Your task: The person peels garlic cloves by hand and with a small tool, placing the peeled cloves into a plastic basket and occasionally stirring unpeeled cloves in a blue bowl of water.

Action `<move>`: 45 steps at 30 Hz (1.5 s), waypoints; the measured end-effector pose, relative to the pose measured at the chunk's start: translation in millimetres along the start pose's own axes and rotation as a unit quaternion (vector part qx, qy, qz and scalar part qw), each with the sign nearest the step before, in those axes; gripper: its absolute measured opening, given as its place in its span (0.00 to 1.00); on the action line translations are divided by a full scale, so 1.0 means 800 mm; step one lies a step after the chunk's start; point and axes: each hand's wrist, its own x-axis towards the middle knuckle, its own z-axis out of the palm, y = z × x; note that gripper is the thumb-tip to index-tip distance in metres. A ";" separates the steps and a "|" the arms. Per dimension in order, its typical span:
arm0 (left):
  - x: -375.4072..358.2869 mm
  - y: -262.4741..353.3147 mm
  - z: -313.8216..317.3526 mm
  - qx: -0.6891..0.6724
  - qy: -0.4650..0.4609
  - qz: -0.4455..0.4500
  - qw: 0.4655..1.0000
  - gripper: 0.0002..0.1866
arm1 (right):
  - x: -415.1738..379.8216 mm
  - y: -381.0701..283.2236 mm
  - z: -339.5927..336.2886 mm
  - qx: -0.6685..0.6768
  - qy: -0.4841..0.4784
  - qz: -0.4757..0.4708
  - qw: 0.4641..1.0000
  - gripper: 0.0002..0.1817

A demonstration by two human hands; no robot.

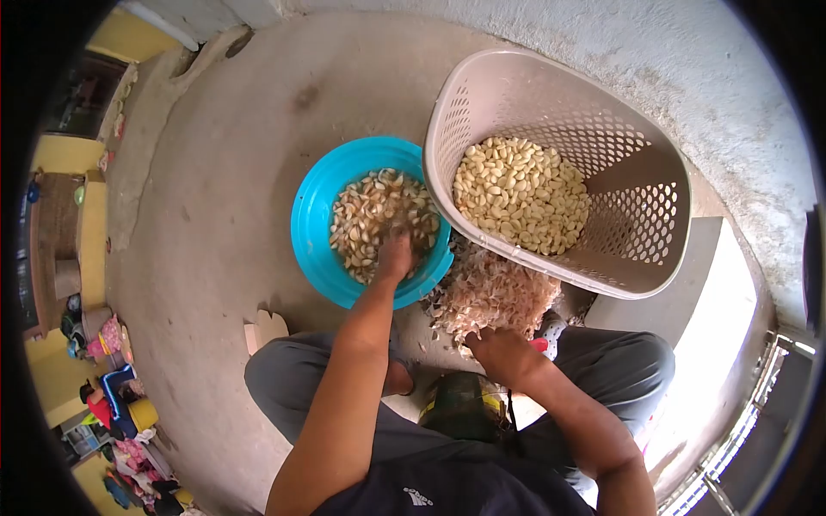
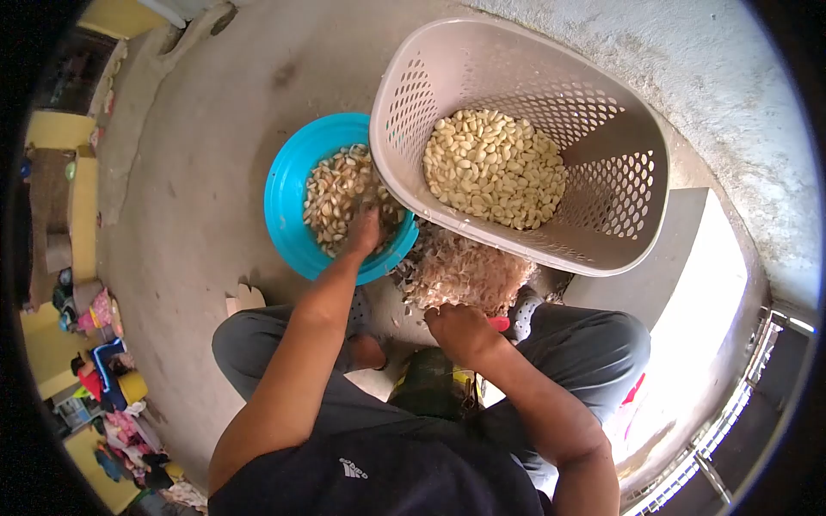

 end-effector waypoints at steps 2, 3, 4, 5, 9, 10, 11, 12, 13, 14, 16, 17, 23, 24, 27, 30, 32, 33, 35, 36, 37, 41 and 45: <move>0.001 -0.005 0.005 -0.042 0.006 -0.011 0.999 0.29 | -0.001 -0.001 0.001 -0.004 0.005 0.003 1.000 0.15; 0.004 -0.010 0.010 -0.063 0.021 -0.021 0.998 0.28 | -0.001 -0.002 0.000 -0.007 0.004 0.003 1.000 0.14; 0.007 -0.014 0.014 -0.085 0.037 -0.032 0.995 0.27 | -0.001 -0.003 -0.001 -0.010 0.003 0.003 1.000 0.13; 0.008 -0.020 0.016 -0.150 0.023 -0.067 0.986 0.26 | -0.002 -0.004 0.001 -0.006 0.005 -0.001 1.000 0.13; -0.003 -0.007 -0.051 -0.317 0.029 -0.145 0.937 0.26 | 0.000 -0.006 0.002 0.003 0.010 -0.010 1.000 0.12; 0.005 -0.015 -0.049 -0.332 0.038 -0.158 0.929 0.26 | 0.000 -0.006 0.000 0.005 0.008 -0.009 1.000 0.12; 0.013 -0.024 -0.048 -0.347 0.047 -0.171 0.921 0.27 | -0.001 -0.007 -0.001 0.003 0.013 -0.010 1.000 0.11; 0.017 -0.030 -0.059 -0.398 0.016 -0.168 0.902 0.27 | -0.001 -0.007 -0.002 0.002 0.016 -0.010 1.000 0.11; 0.015 -0.033 -0.064 -0.449 0.011 -0.201 0.871 0.23 | -0.002 -0.007 -0.002 0.001 0.020 -0.010 1.000 0.11; 0.012 -0.036 -0.069 -0.498 0.006 -0.234 0.835 0.20 | -0.002 -0.008 -0.001 -0.001 0.025 -0.011 1.000 0.11; 0.014 -0.049 -0.076 -0.534 -0.013 -0.254 0.806 0.22 | -0.002 -0.009 0.002 -0.005 0.035 -0.013 0.999 0.11; 0.012 -0.049 -0.070 -0.524 -0.009 -0.235 0.819 0.25 | -0.003 -0.010 0.003 -0.003 0.040 -0.016 0.999 0.11; -0.017 -0.003 -0.028 -0.311 0.002 -0.085 0.947 0.34 | -0.008 -0.017 -0.002 0.007 0.032 -0.024 0.999 0.11; -0.012 -0.005 -0.002 -0.266 0.007 -0.062 0.962 0.33 | -0.007 -0.017 0.001 0.005 0.029 -0.022 0.999 0.11; -0.010 0.006 0.006 -0.096 -0.009 -0.018 0.995 0.30 | -0.002 -0.017 0.003 0.009 0.027 -0.020 0.999 0.11; -0.011 0.004 -0.001 -0.199 0.035 -0.046 0.978 0.22 | 0.002 -0.015 0.006 0.008 0.023 -0.017 1.000 0.11; -0.009 -0.003 -0.015 -0.362 0.036 -0.107 0.925 0.18 | 0.004 -0.016 0.004 0.004 0.020 -0.014 1.000 0.11; -0.006 -0.008 -0.024 -0.468 0.026 -0.144 0.872 0.16 | 0.002 -0.017 -0.002 0.000 0.018 -0.011 1.000 0.11; 0.000 -0.019 -0.047 -0.595 0.014 -0.180 0.783 0.14 | 0.001 -0.018 -0.009 -0.007 0.016 -0.013 1.000 0.11; 0.002 -0.024 -0.062 -0.623 0.014 -0.181 0.761 0.14 | 0.002 -0.016 -0.011 -0.011 0.018 -0.017 1.000 0.11; 0.003 -0.029 -0.077 -0.649 0.013 -0.181 0.739 0.14 | 0.003 -0.017 -0.013 -0.016 0.019 -0.021 0.999 0.11; -0.008 -0.033 -0.131 -0.561 -0.014 -0.178 0.808 0.18 | 0.000 -0.020 -0.018 -0.015 0.020 -0.028 0.999 0.11; -0.007 -0.012 -0.139 -0.279 -0.043 -0.069 0.957 0.29 | 0.001 -0.023 -0.009 -0.009 0.036 -0.033 0.999 0.12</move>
